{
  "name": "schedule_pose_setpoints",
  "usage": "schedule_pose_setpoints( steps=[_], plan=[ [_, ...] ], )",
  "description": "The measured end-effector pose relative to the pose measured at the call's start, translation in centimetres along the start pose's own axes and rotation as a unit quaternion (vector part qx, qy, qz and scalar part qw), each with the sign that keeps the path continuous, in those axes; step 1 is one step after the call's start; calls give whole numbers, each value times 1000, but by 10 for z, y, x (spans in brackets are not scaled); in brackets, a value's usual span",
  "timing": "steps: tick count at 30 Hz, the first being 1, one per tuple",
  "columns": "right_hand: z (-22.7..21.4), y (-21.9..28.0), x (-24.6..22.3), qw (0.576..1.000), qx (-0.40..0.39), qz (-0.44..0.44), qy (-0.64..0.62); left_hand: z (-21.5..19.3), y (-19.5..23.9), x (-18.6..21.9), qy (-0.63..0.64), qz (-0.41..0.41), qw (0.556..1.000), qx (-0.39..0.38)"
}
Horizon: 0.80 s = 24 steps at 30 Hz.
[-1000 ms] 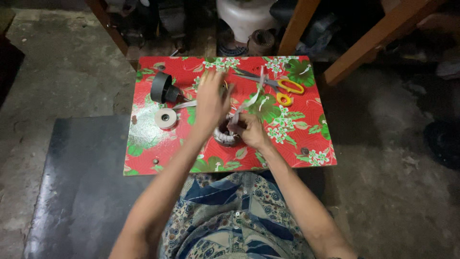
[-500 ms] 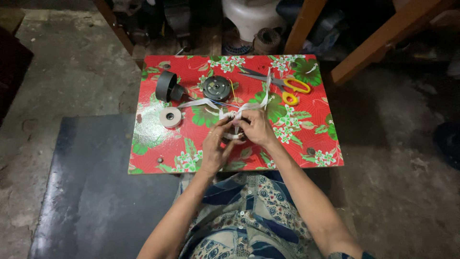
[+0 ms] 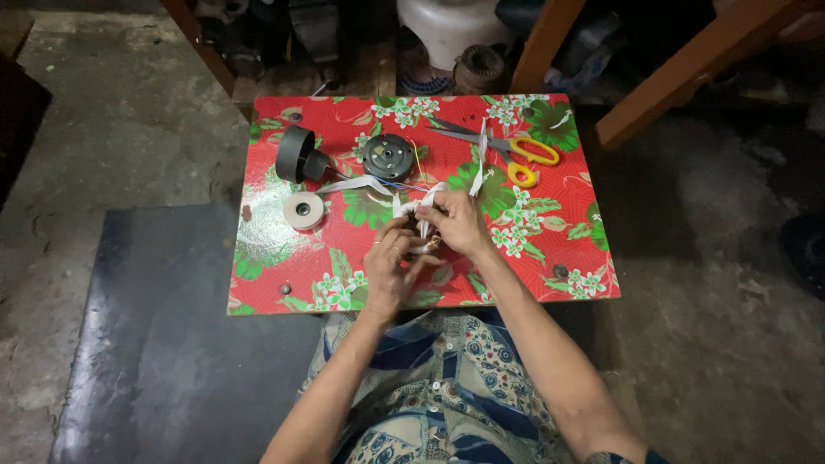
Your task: The person wraps a white ribbon or tape around a cylindrical object, likely a motor or spool, on a red floral table. They repeatedly pull the ribbon taut and wind it around the object's circumference, occasionally adjusting the position of the object and the ribbon ends.
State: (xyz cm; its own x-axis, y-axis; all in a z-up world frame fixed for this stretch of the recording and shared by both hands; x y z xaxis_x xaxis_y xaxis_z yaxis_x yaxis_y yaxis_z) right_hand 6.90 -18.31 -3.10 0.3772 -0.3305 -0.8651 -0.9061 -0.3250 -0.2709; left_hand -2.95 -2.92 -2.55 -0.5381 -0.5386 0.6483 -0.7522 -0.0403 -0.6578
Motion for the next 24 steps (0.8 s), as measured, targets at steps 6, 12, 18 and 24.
schedule_pose_setpoints(
  steps=[6,12,18,24],
  plan=[
    [6,8,4,989,88,-112,-39,6,-2,-1,-9,9,1000,-22],
    [8,18,-4,986,143,-39,-71,4,-20,-19,100,75,982,-143],
    [-4,14,-33,984,113,-127,50,3,-21,-24,79,36,983,-164],
    [-8,12,-31,981,76,-175,20,2,-17,-18,144,-8,985,-95]
  ],
)
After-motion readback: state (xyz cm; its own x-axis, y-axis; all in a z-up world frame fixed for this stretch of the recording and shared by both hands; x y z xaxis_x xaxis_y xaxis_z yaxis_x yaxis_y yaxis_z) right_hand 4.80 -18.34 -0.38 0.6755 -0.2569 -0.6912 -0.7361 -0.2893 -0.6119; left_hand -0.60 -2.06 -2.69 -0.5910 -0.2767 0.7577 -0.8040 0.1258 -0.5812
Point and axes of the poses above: each hand's wrist, its own y-axis away from the middle knuckle, its own z-axis out of the palm, x = y × z, the point moved 2 cm from there along -y, towards the middle knuckle, and after that the axes turned 3 degrees about -z, right-handed, at the moved point
